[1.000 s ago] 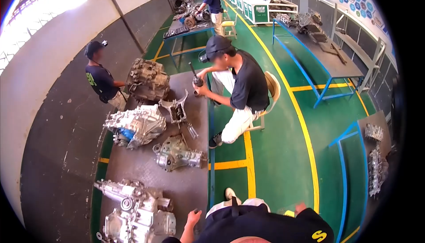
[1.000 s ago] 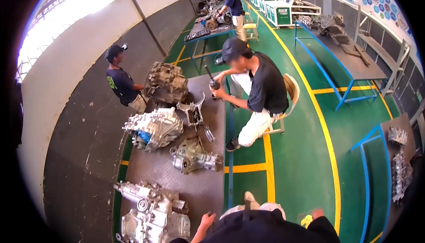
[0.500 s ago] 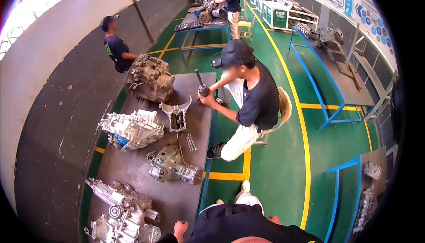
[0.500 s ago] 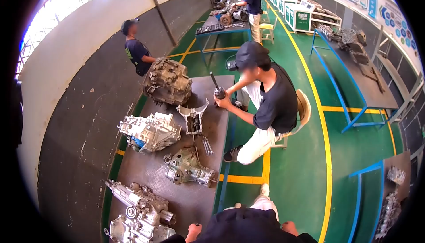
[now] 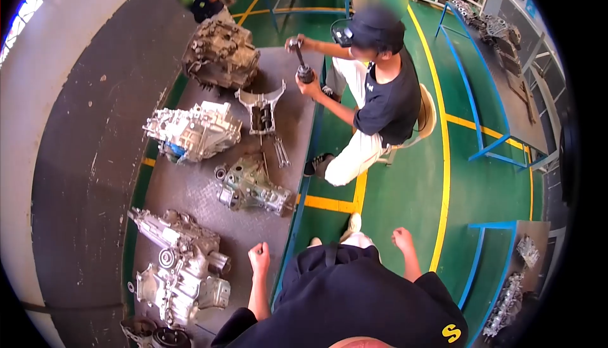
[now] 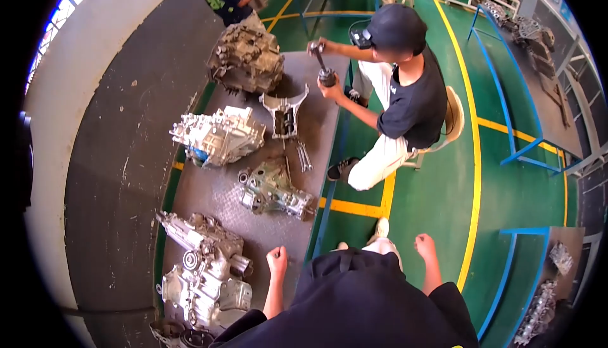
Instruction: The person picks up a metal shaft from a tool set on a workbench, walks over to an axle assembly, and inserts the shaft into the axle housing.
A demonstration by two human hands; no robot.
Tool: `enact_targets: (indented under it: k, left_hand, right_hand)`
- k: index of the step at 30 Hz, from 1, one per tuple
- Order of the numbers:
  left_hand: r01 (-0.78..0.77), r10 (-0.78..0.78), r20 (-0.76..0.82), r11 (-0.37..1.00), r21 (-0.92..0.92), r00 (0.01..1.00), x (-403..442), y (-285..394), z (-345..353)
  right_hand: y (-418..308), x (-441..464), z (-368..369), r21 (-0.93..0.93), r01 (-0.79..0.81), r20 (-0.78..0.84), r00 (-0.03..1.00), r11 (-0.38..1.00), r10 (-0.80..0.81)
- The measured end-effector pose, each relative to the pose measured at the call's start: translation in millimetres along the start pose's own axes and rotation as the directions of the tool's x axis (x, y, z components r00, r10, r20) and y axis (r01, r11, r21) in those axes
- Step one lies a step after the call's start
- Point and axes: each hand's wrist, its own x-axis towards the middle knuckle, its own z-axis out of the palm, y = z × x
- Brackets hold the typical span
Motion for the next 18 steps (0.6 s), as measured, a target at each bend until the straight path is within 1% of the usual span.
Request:
enact_targets:
  k: [1,2,4,5,6,7,8,9,10,11,12,14,15,16,17,18]
  left_hand:
    - [0.017,-0.017,-0.002,0.99,-0.14,1.0,2.8,14.5,-0.1]
    - [0.025,-0.026,-0.002,0.99,-0.14,1.0,8.4,16.5,2.7]
    - [-0.069,0.07,-0.006,0.965,-0.252,0.998,16.9,15.1,7.4]
    - [-0.066,0.066,-0.006,0.965,-0.253,0.998,19.8,16.8,9.1]
    - [-0.083,0.089,0.021,0.974,-0.21,0.996,22.7,19.1,11.2]
    - [-0.102,0.112,0.05,0.981,-0.166,0.992,23.8,19.1,12.7]
    - [-0.102,0.112,0.055,0.981,-0.166,0.992,23.3,16.5,13.6]
    - [-0.127,0.134,0.065,0.987,-0.101,0.989,23.9,12.1,15.4]
    - [-0.154,0.156,0.08,0.988,-0.035,0.985,25.5,5.9,17.3]
    - [-0.164,0.166,0.071,0.986,-0.032,0.983,27.2,1.3,17.2]
    - [-0.165,0.168,0.085,0.986,-0.036,0.982,31.8,-3.5,17.6]
    - [-0.146,0.16,0.097,0.98,-0.132,0.982,33.5,-0.4,10.7]
    - [-0.088,0.101,0.141,0.991,-0.098,0.985,33.3,19.4,-0.1]
    - [-0.049,0.077,0.165,0.985,-0.168,0.983,39.7,6.7,0.1]
    - [0.003,0.037,0.178,0.977,-0.215,0.983,41.4,9.7,-4.2]
    - [0.048,0.003,0.189,0.963,-0.264,0.982,44.9,14.5,-7.3]
  right_hand:
    - [-3.4,-8.1,10.1,-0.008,-0.008,0.006,1.0,1.0,0.008]
    - [-5.7,-12.8,19.3,-0.028,-0.04,0.033,0.999,0.999,0.041]
    - [-5.7,-24.0,27.6,-0.054,-0.072,0.06,0.995,0.996,0.076]
    - [7.1,-31.0,32.4,-0.11,-0.087,0.081,0.992,0.99,0.097]
    - [20.0,-38.8,36.6,-0.164,-0.101,0.099,0.988,0.981,0.118]
    - [37.7,-45.7,36.6,-0.165,-0.102,0.097,0.988,0.981,0.12]
    - [59.9,-54.0,33.9,-0.202,-0.149,0.1,0.98,0.968,0.171]
    - [76.7,-63.6,34.4,-0.237,-0.196,0.099,0.97,0.952,0.224]
    - [83.7,-79.5,32.4,-0.23,-0.262,0.081,0.954,0.937,0.287]
    - [90.7,-96.2,27.4,-0.221,-0.33,0.063,0.934,0.918,0.351]
    - [97.0,-110.9,26.6,-0.217,-0.34,0.053,0.932,0.915,0.359]
    - [113.8,-147.0,19.3,-0.115,-0.454,0.037,0.887,0.884,0.46]
    - [115.8,-166.6,18.9,-0.082,-0.474,0.004,0.879,0.876,0.476]
    - [118.8,-186.3,15.4,-0.092,-0.488,0.0,0.872,0.868,0.49]
    - [121.9,-202.2,13.8,-0.269,-0.271,0.099,0.947,0.924,0.307]
    - [122.9,-214.0,12.8,-0.408,-0.018,0.23,0.966,0.913,0.122]
